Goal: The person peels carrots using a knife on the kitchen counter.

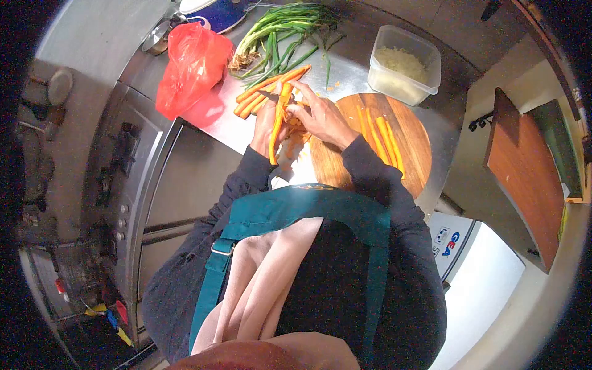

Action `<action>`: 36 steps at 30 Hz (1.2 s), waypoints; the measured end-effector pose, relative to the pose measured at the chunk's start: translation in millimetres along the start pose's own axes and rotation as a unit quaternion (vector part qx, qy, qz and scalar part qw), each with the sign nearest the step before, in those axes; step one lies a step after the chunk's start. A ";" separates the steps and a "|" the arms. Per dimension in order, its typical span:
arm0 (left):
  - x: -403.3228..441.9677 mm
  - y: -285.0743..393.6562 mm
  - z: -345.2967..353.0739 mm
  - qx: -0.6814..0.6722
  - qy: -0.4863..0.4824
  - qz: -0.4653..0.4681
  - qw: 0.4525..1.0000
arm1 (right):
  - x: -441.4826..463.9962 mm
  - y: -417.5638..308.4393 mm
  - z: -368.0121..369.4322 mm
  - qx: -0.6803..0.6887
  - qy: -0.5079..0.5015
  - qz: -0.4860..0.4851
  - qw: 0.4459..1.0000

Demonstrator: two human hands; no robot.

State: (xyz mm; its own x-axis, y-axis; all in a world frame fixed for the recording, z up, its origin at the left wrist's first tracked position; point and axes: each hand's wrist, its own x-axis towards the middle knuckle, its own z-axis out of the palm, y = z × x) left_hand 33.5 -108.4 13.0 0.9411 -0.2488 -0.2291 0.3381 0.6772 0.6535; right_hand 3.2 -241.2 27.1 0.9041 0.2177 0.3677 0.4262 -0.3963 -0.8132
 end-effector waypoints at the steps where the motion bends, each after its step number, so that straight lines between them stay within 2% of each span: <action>1: -1.7 0.6 3.1 -0.011 -0.002 0.005 1.000 | 0.5 0.5 0.0 0.009 0.008 -0.008 1.000; 5: -3.8 1.8 4.3 0.010 0.019 0.007 1.000 | 2.3 3.6 -2.5 -0.040 0.013 0.008 0.999; 7: -13.0 7.2 6.0 0.011 -0.017 -0.039 0.999 | 5.9 2.8 -6.4 -0.013 0.001 0.016 1.000; 12: -14.2 5.8 6.6 0.011 -0.017 -0.032 0.999 | 5.1 5.7 -3.8 0.041 0.031 0.009 0.999; 14: -13.2 4.9 4.0 0.019 -0.019 -0.023 0.999 | 5.6 6.2 -6.6 0.048 0.002 0.062 0.997; 18: -11.0 4.6 -2.2 0.049 -0.016 -0.046 0.998 | 5.9 7.1 -8.3 0.015 0.000 0.047 0.999; 21: -2.3 4.3 -14.3 0.054 -0.015 -0.078 0.995 | 5.6 31.4 0.9 0.061 0.021 0.037 0.997; 23: 1.4 2.5 -24.9 0.050 -0.003 -0.100 0.994 | 2.7 50.8 3.3 0.172 -0.013 0.194 0.966; 24: 2.0 2.6 -28.4 -0.037 0.020 -0.121 0.992 | 0.6 47.7 1.7 0.171 -0.013 0.194 0.966; 25: 3.7 2.3 -34.3 -0.123 0.042 -0.143 0.981 | -2.5 40.3 -1.1 0.232 -0.025 0.239 0.942; 26: 18.9 -4.8 -60.1 -0.134 0.060 -0.171 0.974 | -4.8 34.1 -3.5 0.292 -0.036 0.283 0.913; 27: 16.2 0.4 -58.6 -0.133 0.060 -0.172 0.974 | -5.6 29.9 -5.0 0.292 -0.035 0.284 0.913; 29: 11.4 10.3 -55.0 0.016 0.034 -0.177 0.984 | -7.8 24.0 -6.4 0.325 -0.054 0.323 0.887; 30: 10.4 15.7 -58.4 0.060 -0.034 -0.163 0.984 | -9.0 24.3 -6.3 0.324 -0.052 0.324 0.887; 31: 10.0 13.5 -58.0 0.061 -0.036 -0.165 0.984 | -9.6 26.2 -5.9 0.392 -0.052 0.347 0.851; 32: 9.0 9.8 -57.4 0.198 -0.045 -0.065 0.977 | -10.7 28.1 -5.3 0.456 -0.052 0.368 0.808; 33: 3.2 11.9 -49.3 0.329 -0.054 0.039 0.942 | -11.4 28.9 -4.4 0.455 -0.050 0.369 0.809; 34: -5.8 22.8 -39.4 0.413 -0.046 0.024 0.909 | -11.5 29.4 -2.4 0.483 -0.029 0.388 0.784; 36: -7.3 27.9 -39.7 0.448 -0.066 0.040 0.891 | -11.7 30.5 0.8 0.542 -0.004 0.404 0.737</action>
State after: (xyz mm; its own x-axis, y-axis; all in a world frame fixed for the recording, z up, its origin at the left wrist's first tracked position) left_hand 36.4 -60.2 4.2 0.9329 -0.3439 -0.1069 0.0719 -0.1129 0.9910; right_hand 5.6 -255.1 -2.3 0.8470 0.3078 -0.4334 -0.5304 0.5450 -0.6493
